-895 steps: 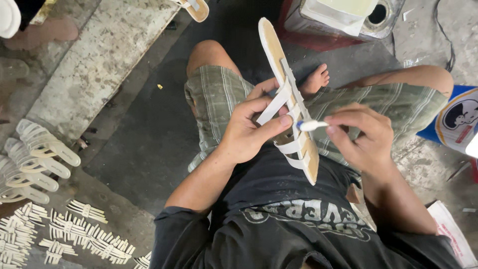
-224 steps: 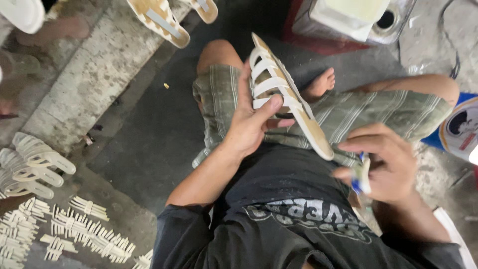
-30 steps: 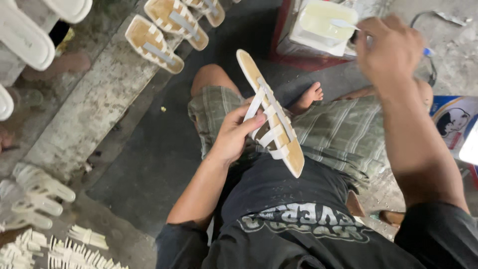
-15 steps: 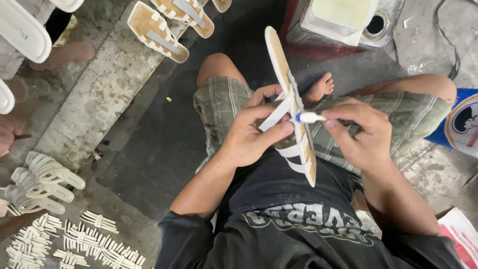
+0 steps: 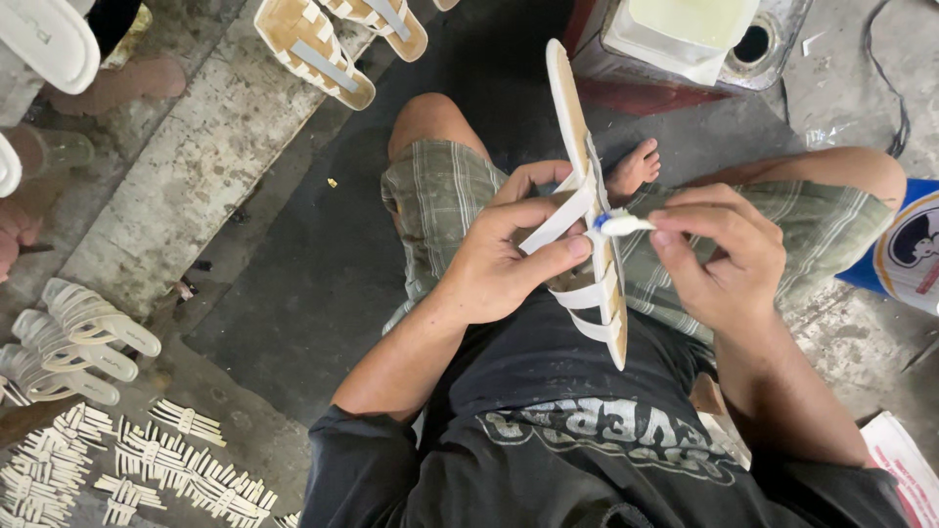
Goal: The person sits on the floor and paints the straps of white sandals using a toothbrush dipped in a white liquid. They handle multiple sandals one at a time, applying the substance to the straps and then placing the finished sandals on a nearby ledge.
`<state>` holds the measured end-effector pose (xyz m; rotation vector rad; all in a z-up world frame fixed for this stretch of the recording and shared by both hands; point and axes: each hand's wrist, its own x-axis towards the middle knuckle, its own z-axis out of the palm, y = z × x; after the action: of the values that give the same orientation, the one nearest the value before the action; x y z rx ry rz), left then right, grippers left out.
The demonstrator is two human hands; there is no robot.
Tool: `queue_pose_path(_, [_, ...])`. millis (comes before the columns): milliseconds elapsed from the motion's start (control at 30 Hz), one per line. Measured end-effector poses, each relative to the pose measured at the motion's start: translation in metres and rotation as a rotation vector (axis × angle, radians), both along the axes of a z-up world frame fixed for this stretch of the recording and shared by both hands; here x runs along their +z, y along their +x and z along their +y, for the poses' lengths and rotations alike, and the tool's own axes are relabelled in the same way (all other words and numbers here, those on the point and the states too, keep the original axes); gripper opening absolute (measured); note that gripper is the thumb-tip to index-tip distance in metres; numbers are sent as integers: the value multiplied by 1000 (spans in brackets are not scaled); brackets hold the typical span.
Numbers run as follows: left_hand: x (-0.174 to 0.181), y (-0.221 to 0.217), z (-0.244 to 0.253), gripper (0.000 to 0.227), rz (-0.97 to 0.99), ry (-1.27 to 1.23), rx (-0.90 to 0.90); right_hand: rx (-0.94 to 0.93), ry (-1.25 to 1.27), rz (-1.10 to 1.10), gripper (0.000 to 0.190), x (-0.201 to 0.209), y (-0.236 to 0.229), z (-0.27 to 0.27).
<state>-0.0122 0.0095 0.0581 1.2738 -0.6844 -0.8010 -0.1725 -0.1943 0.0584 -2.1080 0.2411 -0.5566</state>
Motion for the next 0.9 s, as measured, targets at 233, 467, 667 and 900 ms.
queue_pose_path(233, [2,3,1,15,14,-9,20,45,-11,50,15,11,-11,1])
queue_pose_path(467, [9,0,-1,19,-12,27,-10,-22,-112,48,14,10,-11,-1])
queue_pose_path(667, [6,0,-2,18,1,-11,10,67,33,20,15,5,-14,1])
queue_pose_path(900, [8,4,-5,17,-132,-66,-44,109,24,-16,15,5,-16,-8])
